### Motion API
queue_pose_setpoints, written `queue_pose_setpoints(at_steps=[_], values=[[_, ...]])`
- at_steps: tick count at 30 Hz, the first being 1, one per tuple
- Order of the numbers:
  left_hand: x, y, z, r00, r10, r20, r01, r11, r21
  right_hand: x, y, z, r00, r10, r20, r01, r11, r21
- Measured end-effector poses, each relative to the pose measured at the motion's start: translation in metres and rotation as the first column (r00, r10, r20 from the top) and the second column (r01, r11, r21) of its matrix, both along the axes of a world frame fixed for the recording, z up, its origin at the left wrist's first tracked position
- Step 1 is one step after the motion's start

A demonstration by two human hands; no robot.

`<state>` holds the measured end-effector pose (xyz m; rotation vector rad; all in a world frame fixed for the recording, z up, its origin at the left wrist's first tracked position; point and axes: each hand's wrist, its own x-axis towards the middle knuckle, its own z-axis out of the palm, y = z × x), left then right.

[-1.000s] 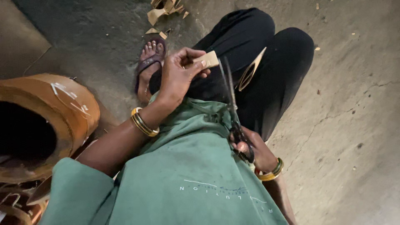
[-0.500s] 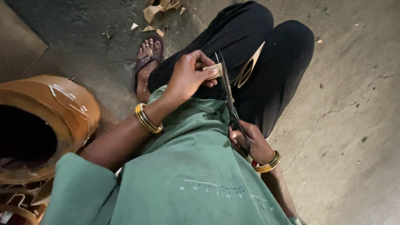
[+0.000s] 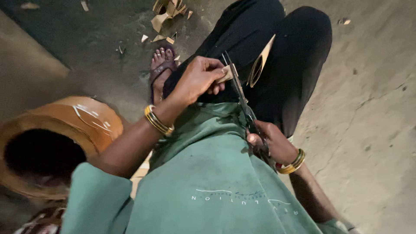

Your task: The person sits on the floor and uses scissors to cut a folded piece of cardboard into smaller strips. The person repeatedly folds and cuts the material, producing small offcuts that accumulate on the floor.

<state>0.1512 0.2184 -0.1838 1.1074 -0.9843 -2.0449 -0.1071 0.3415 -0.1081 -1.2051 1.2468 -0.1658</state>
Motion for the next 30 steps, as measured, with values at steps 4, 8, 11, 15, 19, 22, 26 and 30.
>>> queue_pose_setpoints(at_steps=[4, 8, 11, 15, 19, 22, 26, 30], values=[[-0.008, 0.005, 0.009, 0.997, -0.007, 0.078, 0.013, 0.996, -0.085, -0.003, -0.007, 0.006, 1.000, 0.028, 0.001, -0.028, 0.999, -0.021], [-0.022, 0.011, 0.015, 0.987, 0.004, 0.163, 0.008, 0.997, -0.071, -0.007, -0.018, 0.013, 0.995, 0.062, 0.083, -0.059, 0.997, -0.042], [-0.029, 0.008, 0.017, 0.976, 0.001, 0.219, 0.033, 0.988, -0.152, -0.008, -0.027, 0.017, 0.998, 0.068, 0.011, -0.068, 0.997, -0.027], [-0.032, -0.001, 0.020, 0.957, 0.011, 0.291, 0.060, 0.971, -0.232, -0.002, -0.040, 0.018, 0.997, 0.003, -0.071, 0.001, 0.998, 0.066], [-0.038, -0.009, 0.024, 0.946, 0.062, 0.317, 0.033, 0.957, -0.288, 0.003, -0.052, 0.018, 0.991, -0.053, -0.124, 0.069, 0.989, 0.129], [-0.042, -0.015, 0.022, 0.921, 0.085, 0.381, 0.042, 0.948, -0.314, 0.004, -0.056, 0.017, 0.987, -0.119, -0.107, 0.135, 0.978, 0.158], [-0.043, -0.021, 0.015, 0.914, 0.075, 0.399, 0.050, 0.954, -0.294, 0.004, -0.057, 0.007, 0.976, -0.126, -0.180, 0.151, 0.979, 0.135], [-0.046, -0.026, 0.012, 0.929, 0.094, 0.358, 0.029, 0.945, -0.324, 0.005, -0.058, -0.006, 0.968, -0.160, -0.194, 0.176, 0.982, 0.072]])
